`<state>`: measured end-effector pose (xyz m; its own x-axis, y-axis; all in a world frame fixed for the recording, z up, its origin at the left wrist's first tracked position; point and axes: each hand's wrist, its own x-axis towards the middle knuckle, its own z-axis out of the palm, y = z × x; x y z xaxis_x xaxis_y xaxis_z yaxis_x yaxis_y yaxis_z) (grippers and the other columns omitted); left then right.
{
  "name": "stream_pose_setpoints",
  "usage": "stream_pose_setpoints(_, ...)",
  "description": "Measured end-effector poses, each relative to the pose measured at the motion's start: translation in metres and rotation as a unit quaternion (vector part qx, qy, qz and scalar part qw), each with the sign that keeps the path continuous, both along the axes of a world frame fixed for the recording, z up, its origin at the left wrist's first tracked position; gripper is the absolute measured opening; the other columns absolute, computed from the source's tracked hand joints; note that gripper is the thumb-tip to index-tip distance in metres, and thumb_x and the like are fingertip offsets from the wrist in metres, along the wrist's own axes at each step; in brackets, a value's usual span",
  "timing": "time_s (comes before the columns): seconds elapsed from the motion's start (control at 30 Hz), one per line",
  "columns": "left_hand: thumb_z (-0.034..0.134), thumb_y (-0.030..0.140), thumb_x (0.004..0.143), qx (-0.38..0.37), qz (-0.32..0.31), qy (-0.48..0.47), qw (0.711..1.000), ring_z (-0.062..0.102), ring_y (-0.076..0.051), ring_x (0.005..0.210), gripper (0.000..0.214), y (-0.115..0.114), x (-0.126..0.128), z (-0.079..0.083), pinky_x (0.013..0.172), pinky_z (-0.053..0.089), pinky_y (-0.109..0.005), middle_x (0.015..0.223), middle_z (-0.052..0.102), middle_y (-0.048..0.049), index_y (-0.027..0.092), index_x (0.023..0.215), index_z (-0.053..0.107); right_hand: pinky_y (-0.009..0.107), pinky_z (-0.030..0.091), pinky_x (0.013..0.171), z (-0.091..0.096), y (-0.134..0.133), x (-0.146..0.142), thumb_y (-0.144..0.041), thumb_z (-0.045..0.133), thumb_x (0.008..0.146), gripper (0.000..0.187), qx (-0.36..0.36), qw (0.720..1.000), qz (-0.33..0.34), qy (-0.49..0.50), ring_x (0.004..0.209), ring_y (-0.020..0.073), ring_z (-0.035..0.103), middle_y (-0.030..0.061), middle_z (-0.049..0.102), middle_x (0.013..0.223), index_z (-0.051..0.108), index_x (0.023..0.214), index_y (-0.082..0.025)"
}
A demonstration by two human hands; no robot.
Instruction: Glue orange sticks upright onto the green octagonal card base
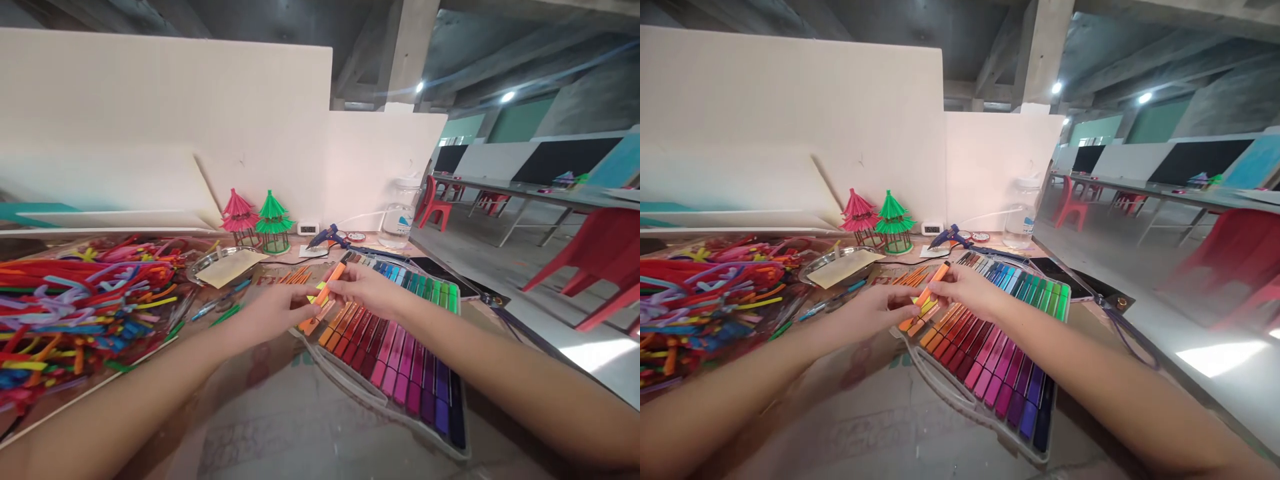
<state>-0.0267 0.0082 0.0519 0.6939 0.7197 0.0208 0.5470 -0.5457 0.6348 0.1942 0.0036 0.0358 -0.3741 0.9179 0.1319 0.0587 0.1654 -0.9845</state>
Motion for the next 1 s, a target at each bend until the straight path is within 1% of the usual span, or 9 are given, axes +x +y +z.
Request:
stream_pose_setpoints(0.1,0.057,0.048,0.093,0.003,0.029,-0.004,1.000,0.058,-0.015,0.064,0.052,-0.005,0.005,-0.007,0.059,0.038,-0.025,0.073,0.065,0.0040,0.022,0.138,0.057,0.027,0.044,0.060,-0.004,0.007,0.010,-0.042,0.071,0.076,0.034,0.007,0.999,-0.028,-0.017,0.060,0.0110,0.053,-0.0040,0.059,0.071,0.055,0.097,-0.020)
stream_pose_setpoints(0.2,0.056,0.044,0.094,0.017,0.027,-0.016,0.999,0.062,-0.017,0.070,0.051,-0.008,0.008,-0.012,0.065,0.043,-0.028,0.079,0.071,0.0019,0.020,0.139,0.053,0.026,0.041,0.060,-0.002,0.013,0.025,-0.036,0.073,0.074,0.026,0.015,0.997,-0.025,-0.067,0.060,0.0099,0.051,-0.0052,0.058,0.068,0.060,0.088,-0.018)
stream_pose_setpoints(0.33,0.053,0.034,0.097,0.031,-0.007,0.016,0.999,0.069,-0.019,0.086,0.031,-0.009,0.010,-0.010,0.077,0.049,-0.030,0.100,0.077,-0.0027,0.020,0.121,0.066,0.026,0.039,0.059,0.000,0.019,0.042,-0.034,0.071,0.074,0.019,0.014,0.989,0.010,-0.145,0.060,0.0110,0.051,-0.0043,0.060,0.065,0.069,0.082,-0.017)
stream_pose_setpoints(0.43,0.058,0.027,0.094,0.036,-0.020,0.029,0.999,0.069,-0.020,0.100,0.024,-0.008,0.009,-0.008,0.088,0.050,-0.031,0.112,0.076,-0.0040,0.020,0.114,0.070,0.026,0.041,0.064,-0.005,0.023,0.047,-0.029,0.070,0.075,0.014,0.026,0.980,0.017,-0.196,0.064,0.0118,0.054,-0.0034,0.064,0.069,0.071,0.081,-0.017)
stream_pose_setpoints(0.63,0.061,0.026,0.093,0.088,-0.054,0.063,0.993,0.067,-0.021,0.101,0.025,-0.003,0.006,-0.009,0.091,0.050,-0.033,0.111,0.074,-0.0062,0.020,0.115,0.071,0.028,0.045,0.072,-0.017,0.025,0.037,-0.018,0.069,0.079,0.004,0.088,0.958,0.012,-0.272,0.071,0.0140,0.058,-0.0018,0.064,0.074,0.073,0.081,-0.018)
stream_pose_setpoints(0.73,0.061,0.024,0.093,0.091,-0.070,0.071,0.991,0.067,-0.021,0.101,0.025,0.000,0.004,-0.011,0.089,0.050,-0.032,0.110,0.073,-0.0072,0.020,0.115,0.072,0.031,0.046,0.084,-0.019,0.023,0.031,-0.012,0.074,0.076,0.009,0.142,0.943,-0.005,-0.302,0.084,0.0161,0.060,0.0008,0.063,0.086,0.076,0.079,-0.020)
stream_pose_setpoints(0.8,0.060,0.025,0.094,0.081,-0.078,0.063,0.992,0.067,-0.020,0.101,0.025,0.002,0.002,-0.012,0.088,0.050,-0.031,0.110,0.071,-0.0069,0.021,0.116,0.072,0.032,0.045,0.088,-0.020,0.022,0.029,-0.010,0.076,0.075,0.012,0.170,0.931,-0.016,-0.322,0.088,0.0171,0.060,0.0019,0.061,0.091,0.078,0.078,-0.021)
stream_pose_setpoints(0.9,0.060,0.030,0.096,0.079,-0.099,0.057,0.990,0.065,-0.020,0.100,0.026,0.004,-0.002,-0.012,0.086,0.050,-0.031,0.109,0.069,-0.0055,0.025,0.118,0.073,0.032,0.046,0.086,-0.019,0.021,0.029,-0.009,0.075,0.077,0.015,0.196,0.916,-0.016,-0.349,0.086,0.0174,0.061,0.0021,0.061,0.087,0.080,0.080,-0.023)
stream_pose_setpoints(1.0,0.061,0.038,0.096,0.096,-0.135,0.074,0.983,0.064,-0.020,0.098,0.027,0.007,-0.005,-0.012,0.085,0.048,-0.030,0.107,0.067,-0.0046,0.029,0.117,0.075,0.030,0.046,0.084,-0.018,0.021,0.029,-0.008,0.071,0.081,0.019,0.208,0.906,-0.010,-0.368,0.085,0.0170,0.061,0.0022,0.062,0.087,0.081,0.081,-0.024)
